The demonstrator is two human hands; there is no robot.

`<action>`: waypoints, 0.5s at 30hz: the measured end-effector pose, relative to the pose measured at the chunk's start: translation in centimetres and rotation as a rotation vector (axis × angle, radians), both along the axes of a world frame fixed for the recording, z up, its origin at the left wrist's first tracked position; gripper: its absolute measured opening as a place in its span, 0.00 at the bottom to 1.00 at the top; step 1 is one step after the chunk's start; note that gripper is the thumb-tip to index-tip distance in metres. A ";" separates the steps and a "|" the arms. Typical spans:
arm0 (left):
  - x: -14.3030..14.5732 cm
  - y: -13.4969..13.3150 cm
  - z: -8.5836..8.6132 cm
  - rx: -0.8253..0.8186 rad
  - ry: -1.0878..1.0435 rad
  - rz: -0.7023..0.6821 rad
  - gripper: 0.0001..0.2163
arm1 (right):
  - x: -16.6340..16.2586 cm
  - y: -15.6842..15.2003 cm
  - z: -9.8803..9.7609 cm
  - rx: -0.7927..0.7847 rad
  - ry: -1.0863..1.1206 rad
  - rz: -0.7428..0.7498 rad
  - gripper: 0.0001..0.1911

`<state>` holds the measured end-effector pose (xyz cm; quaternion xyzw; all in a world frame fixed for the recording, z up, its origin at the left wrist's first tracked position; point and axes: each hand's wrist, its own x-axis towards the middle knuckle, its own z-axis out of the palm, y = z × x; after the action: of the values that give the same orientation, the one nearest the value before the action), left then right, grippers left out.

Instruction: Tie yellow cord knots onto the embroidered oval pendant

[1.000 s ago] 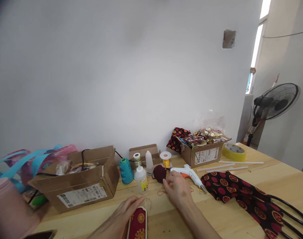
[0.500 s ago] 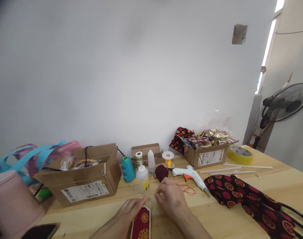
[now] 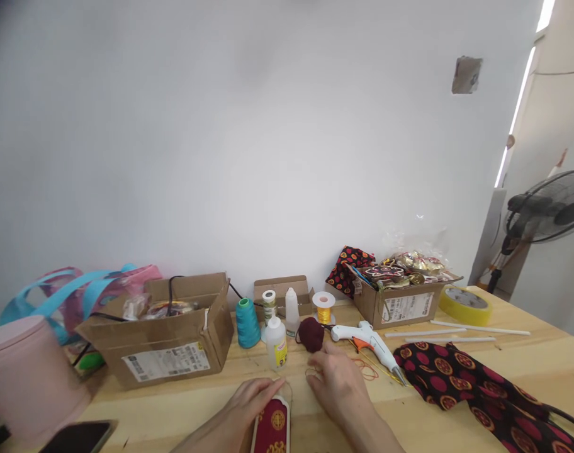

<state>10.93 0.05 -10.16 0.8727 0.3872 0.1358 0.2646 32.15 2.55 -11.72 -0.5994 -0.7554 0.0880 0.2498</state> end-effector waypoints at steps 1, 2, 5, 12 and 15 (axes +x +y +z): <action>0.0 0.0 0.1 0.002 -0.002 -0.002 0.36 | 0.3 0.1 -0.1 -0.023 -0.015 -0.049 0.07; 0.1 -0.1 0.2 0.003 -0.009 -0.005 0.36 | 0.6 0.2 -0.1 -0.046 -0.021 -0.079 0.05; 0.2 -0.1 0.3 0.012 -0.049 -0.008 0.37 | 1.1 0.5 -0.3 -0.066 0.023 -0.082 0.05; 0.4 0.1 0.4 0.066 -0.236 0.143 0.24 | 0.3 0.6 0.7 -0.137 0.476 0.068 0.09; 1.0 -0.2 0.6 0.103 -0.339 0.214 0.18 | -0.3 0.1 1.7 -0.304 0.749 0.239 0.12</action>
<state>11.91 -0.13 -9.56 0.8036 0.4204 0.3277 0.2649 31.88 2.64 -10.00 -0.4639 -0.6550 0.4386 0.4041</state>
